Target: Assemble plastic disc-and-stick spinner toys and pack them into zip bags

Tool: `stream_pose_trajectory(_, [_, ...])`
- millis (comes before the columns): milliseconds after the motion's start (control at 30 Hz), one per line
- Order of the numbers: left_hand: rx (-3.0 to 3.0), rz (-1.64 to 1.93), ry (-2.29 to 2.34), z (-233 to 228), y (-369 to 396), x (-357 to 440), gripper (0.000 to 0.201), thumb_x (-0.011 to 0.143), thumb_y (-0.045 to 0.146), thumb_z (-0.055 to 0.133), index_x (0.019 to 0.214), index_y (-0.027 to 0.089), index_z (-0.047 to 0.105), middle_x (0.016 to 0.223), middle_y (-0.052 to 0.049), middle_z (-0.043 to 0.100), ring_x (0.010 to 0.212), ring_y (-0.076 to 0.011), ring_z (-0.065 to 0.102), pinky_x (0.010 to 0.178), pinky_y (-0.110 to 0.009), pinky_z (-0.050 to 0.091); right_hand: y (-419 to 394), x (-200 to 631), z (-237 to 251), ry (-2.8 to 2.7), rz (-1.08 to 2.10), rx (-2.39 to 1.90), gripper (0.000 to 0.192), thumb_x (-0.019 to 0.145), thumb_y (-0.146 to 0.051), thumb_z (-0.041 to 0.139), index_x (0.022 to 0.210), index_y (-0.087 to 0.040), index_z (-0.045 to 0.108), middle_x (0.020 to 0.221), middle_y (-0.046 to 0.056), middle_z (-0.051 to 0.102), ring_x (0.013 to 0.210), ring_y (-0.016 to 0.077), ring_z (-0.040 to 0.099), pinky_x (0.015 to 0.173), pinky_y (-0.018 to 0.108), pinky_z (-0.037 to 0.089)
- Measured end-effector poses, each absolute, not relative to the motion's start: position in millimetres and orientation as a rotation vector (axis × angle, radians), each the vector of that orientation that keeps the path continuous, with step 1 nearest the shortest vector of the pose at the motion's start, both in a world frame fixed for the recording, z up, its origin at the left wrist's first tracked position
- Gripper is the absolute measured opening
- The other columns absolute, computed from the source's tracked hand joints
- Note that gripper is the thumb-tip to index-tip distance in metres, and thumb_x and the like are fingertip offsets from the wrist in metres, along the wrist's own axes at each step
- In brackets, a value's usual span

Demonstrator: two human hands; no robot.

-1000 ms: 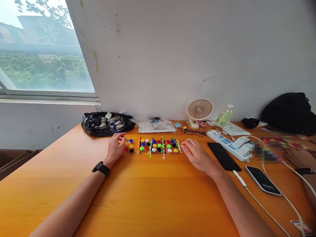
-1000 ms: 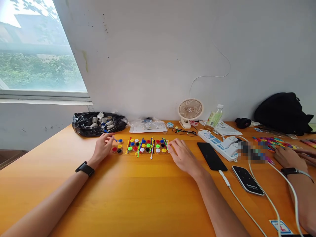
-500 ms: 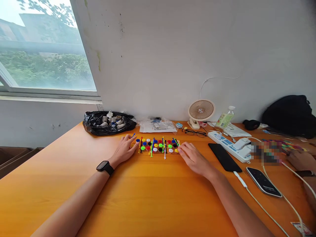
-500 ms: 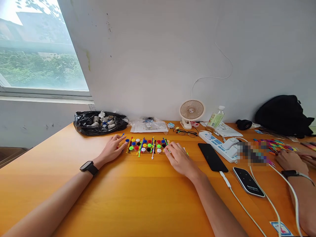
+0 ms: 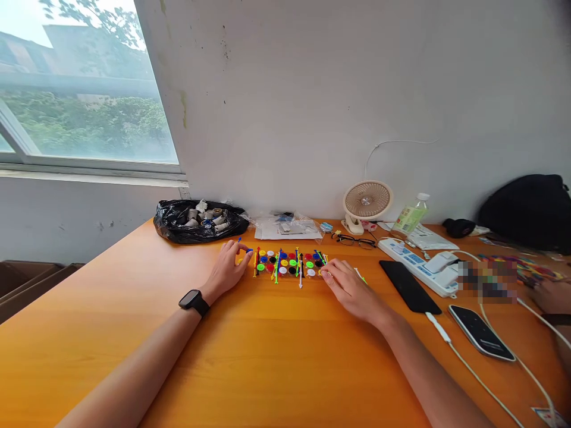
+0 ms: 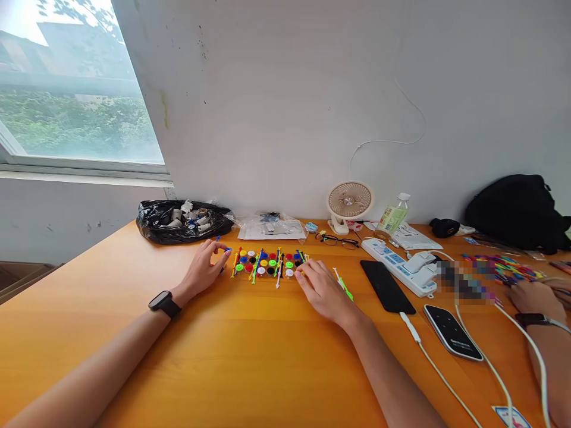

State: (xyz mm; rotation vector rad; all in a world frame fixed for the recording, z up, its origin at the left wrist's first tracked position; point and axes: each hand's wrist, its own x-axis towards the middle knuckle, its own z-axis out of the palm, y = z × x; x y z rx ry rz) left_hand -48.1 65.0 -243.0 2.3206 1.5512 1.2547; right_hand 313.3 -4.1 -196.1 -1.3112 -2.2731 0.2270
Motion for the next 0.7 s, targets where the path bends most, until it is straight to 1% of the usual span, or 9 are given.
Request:
stream_pose_trajectory(67, [2.291, 1.351, 1.516, -234, 54, -40, 0.019, 0.104, 0.039, 0.055, 0.105, 0.021, 0.062, 0.098, -0.006, 0.058, 0.095, -0.0242, 0.056, 0.088, -0.039, 0.047, -6, 308, -196, -2.225, 0.285, -1.274, 0.032, 0.111, -0.042, 0.039, 0.111, -0.025, 0.066, 0.112, 0.008, 0.066, 0.108, 0.0269, 0.059, 0.097, 0.043, 0.045])
stream_pose_trajectory(133, [2.290, 1.366, 1.418, -224, 36, -27, 0.018, 0.104, 0.038, 0.055, 0.107, 0.021, 0.061, 0.098, -0.005, 0.057, 0.094, -0.0229, 0.057, 0.084, -0.036, 0.048, -11, 299, -196, -2.152, 0.420, -1.223, 0.028, 0.110, -0.043, 0.044, 0.114, -0.025, 0.065, 0.111, 0.008, 0.067, 0.106, 0.0254, 0.061, 0.093, 0.040, 0.047])
stream_pose_trajectory(200, [2.324, 1.242, 1.244, -217, 14, -11, 0.017, 0.103, 0.038, 0.056, 0.107, 0.022, 0.061, 0.098, -0.005, 0.059, 0.091, -0.0212, 0.057, 0.080, -0.034, 0.048, -17, 288, -196, -2.072, 0.606, -1.154, 0.027, 0.109, -0.045, 0.047, 0.117, -0.025, 0.063, 0.105, 0.006, 0.067, 0.097, 0.0227, 0.062, 0.085, 0.035, 0.049])
stream_pose_trajectory(300, [2.440, 0.897, 0.884, -214, -17, 14, 0.015, 0.100, 0.034, 0.062, 0.109, 0.022, 0.061, 0.104, -0.007, 0.062, 0.093, -0.0204, 0.059, 0.083, -0.033, 0.049, -26, 271, -201, -1.997, 0.836, -1.044, 0.028, 0.107, -0.047, 0.051, 0.122, -0.025, 0.059, 0.097, 0.003, 0.066, 0.088, 0.0197, 0.061, 0.078, 0.032, 0.049])
stream_pose_trajectory(367, [2.461, 0.736, 0.763, -217, -29, 26, 0.015, 0.098, 0.033, 0.065, 0.105, 0.021, 0.061, 0.104, -0.007, 0.063, 0.090, -0.0199, 0.059, 0.080, -0.032, 0.049, -30, 263, -205, -2.010, 0.972, -1.014, 0.026, 0.105, -0.047, 0.056, 0.117, -0.024, 0.060, 0.092, 0.002, 0.065, 0.082, 0.0181, 0.059, 0.072, 0.030, 0.047])
stream_pose_trajectory(467, [2.470, 0.645, 0.738, -221, -32, 33, 0.015, 0.098, 0.033, 0.066, 0.096, 0.020, 0.059, 0.100, -0.007, 0.064, 0.087, -0.0198, 0.058, 0.076, -0.031, 0.048, -31, 258, -212, -2.033, 1.138, -1.016, 0.024, 0.101, -0.046, 0.064, 0.103, -0.022, 0.063, 0.085, 0.001, 0.067, 0.073, 0.0158, 0.056, 0.065, 0.028, 0.043])
stream_pose_trajectory(500, [2.464, 0.639, 0.739, -222, -31, 32, 0.015, 0.098, 0.033, 0.066, 0.097, 0.020, 0.060, 0.100, -0.006, 0.064, 0.089, -0.0201, 0.059, 0.077, -0.031, 0.048, -31, 257, -214, -2.023, 1.167, -1.016, 0.024, 0.100, -0.045, 0.064, 0.101, -0.022, 0.064, 0.085, 0.001, 0.067, 0.073, 0.0155, 0.056, 0.065, 0.028, 0.043])
stream_pose_trajectory(600, [2.407, 0.652, 0.717, -221, -27, 27, 0.017, 0.096, 0.034, 0.069, 0.106, 0.022, 0.062, 0.107, -0.006, 0.065, 0.094, -0.0198, 0.060, 0.081, -0.030, 0.048, -28, 258, -215, -1.951, 1.196, -1.004, 0.023, 0.100, -0.043, 0.065, 0.095, -0.020, 0.066, 0.086, 0.001, 0.068, 0.076, 0.0156, 0.058, 0.069, 0.029, 0.045])
stream_pose_trajectory(700, [2.340, 0.698, 0.775, -218, -27, 24, 0.013, 0.098, 0.033, 0.066, 0.103, 0.022, 0.061, 0.102, -0.004, 0.065, 0.085, -0.0168, 0.059, 0.075, -0.029, 0.047, -24, 260, -213, -1.836, 1.223, -0.991, 0.024, 0.097, -0.043, 0.069, 0.091, -0.020, 0.065, 0.081, 0.000, 0.063, 0.072, 0.0144, 0.057, 0.067, 0.028, 0.047])
